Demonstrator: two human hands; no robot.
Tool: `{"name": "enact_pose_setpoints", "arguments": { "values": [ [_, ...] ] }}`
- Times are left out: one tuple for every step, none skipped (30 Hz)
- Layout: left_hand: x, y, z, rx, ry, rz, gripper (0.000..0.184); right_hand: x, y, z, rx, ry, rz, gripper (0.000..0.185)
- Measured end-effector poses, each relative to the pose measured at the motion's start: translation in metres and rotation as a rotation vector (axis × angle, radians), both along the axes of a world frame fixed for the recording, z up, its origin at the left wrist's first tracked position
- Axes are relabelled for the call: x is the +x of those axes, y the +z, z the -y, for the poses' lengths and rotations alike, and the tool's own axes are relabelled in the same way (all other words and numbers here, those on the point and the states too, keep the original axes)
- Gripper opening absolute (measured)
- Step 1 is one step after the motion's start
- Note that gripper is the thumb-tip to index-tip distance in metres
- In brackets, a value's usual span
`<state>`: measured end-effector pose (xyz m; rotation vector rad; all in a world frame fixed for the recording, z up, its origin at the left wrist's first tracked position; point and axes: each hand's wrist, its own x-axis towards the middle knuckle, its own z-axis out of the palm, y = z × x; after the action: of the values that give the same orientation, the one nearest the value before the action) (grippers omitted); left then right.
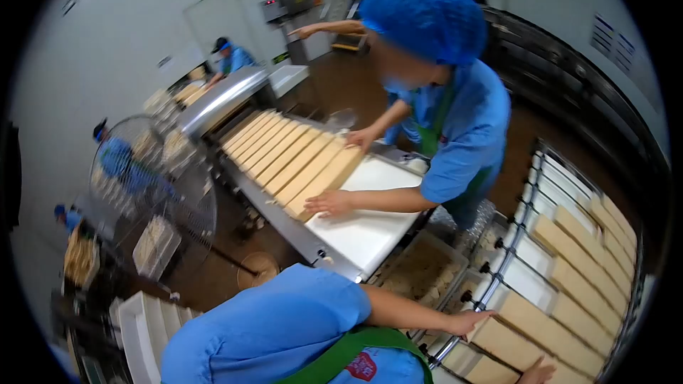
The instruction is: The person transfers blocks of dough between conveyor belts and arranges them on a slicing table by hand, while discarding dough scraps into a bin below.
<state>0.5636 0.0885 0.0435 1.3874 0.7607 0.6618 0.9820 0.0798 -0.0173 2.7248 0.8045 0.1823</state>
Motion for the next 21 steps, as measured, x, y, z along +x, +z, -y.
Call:
{"name": "enact_pose_setpoints", "arguments": {
  "values": [
    [-0.004,-0.003,-0.005,-0.008,-0.022,-0.077,0.082,0.0,-0.005,-0.004,0.105,-0.003,-0.028,0.082],
    [-0.016,0.004,-0.008,-0.005,0.022,-0.07,0.082,-0.01,0.022,0.017,0.339,0.293,-0.009,0.097],
    [-0.031,0.019,-0.006,-0.05,0.072,-0.079,0.08,-0.012,0.019,0.015,0.321,0.339,0.168,0.095],
    [-0.042,0.03,-0.004,-0.098,0.112,-0.088,0.079,-0.008,0.025,0.01,0.242,0.299,0.043,0.094],
    [-0.052,0.007,-0.01,0.172,0.184,-0.26,0.074,-0.024,0.053,0.01,0.161,0.254,-0.077,0.094],
    [-0.068,-0.017,-0.01,0.396,0.302,-0.325,0.072,-0.02,0.041,-0.008,0.173,0.322,-0.307,0.09],
    [-0.083,-0.026,-0.003,0.62,0.414,-0.39,0.071,-0.024,0.037,-0.021,0.181,0.382,-0.539,0.086],
    [-0.109,-0.008,0.01,0.491,0.412,-0.438,0.069,-0.146,0.121,0.002,0.359,0.362,-0.726,0.076],
    [-0.142,0.019,0.023,0.357,0.408,-0.482,0.067,-0.097,-0.009,-0.04,0.466,0.706,-0.255,0.073],
    [-0.166,0.013,0.031,0.37,0.417,-0.455,0.057,-0.185,0.017,-0.032,0.754,0.748,-0.598,0.071],
    [-0.19,0.006,0.043,0.375,0.414,-0.432,0.048,-0.239,0.01,-0.03,0.986,0.864,-1.038,0.068],
    [-0.215,0.023,0.06,0.233,0.395,-0.419,0.039,-0.303,0.047,-0.014,0.694,1.169,-0.35,0.07],
    [-0.24,0.041,0.076,0.089,0.377,-0.401,0.03,-0.335,0.046,-0.011,0.818,1.279,-0.513,0.07],
    [-0.259,0.042,0.093,0.087,0.456,-0.37,0.027,-0.363,0.053,-0.003,0.538,1.201,-0.465,0.068],
    [-0.277,0.036,0.107,0.084,0.541,-0.341,0.024,-0.382,0.06,0.003,0.264,1.113,-0.415,0.067],
    [-0.301,0.014,0.116,0.047,0.67,-0.366,0.022,-0.39,0.067,0.005,0.235,1.109,-0.402,0.067],
    [-0.325,-0.01,0.122,0.01,0.8,-0.393,0.02,-0.397,0.072,0.005,0.257,1.098,-0.388,0.065],
    [-0.35,-0.015,0.129,-0.135,1.003,-0.327,0.02,-0.401,0.074,0.007,0.281,1.089,-0.377,0.064],
    [-0.38,-0.028,0.134,-0.046,1.174,-0.441,0.022,-0.403,0.073,0.009,0.258,1.091,-0.37,0.064],
    [-0.408,-0.028,0.137,-0.161,1.367,-0.41,0.021,-0.402,0.072,0.008,0.285,1.106,-0.354,0.064],
    [-0.443,-0.049,0.136,0.088,1.505,-0.654,0.02,-0.4,0.07,0.008,0.31,1.122,-0.337,0.064]
  ]
}}
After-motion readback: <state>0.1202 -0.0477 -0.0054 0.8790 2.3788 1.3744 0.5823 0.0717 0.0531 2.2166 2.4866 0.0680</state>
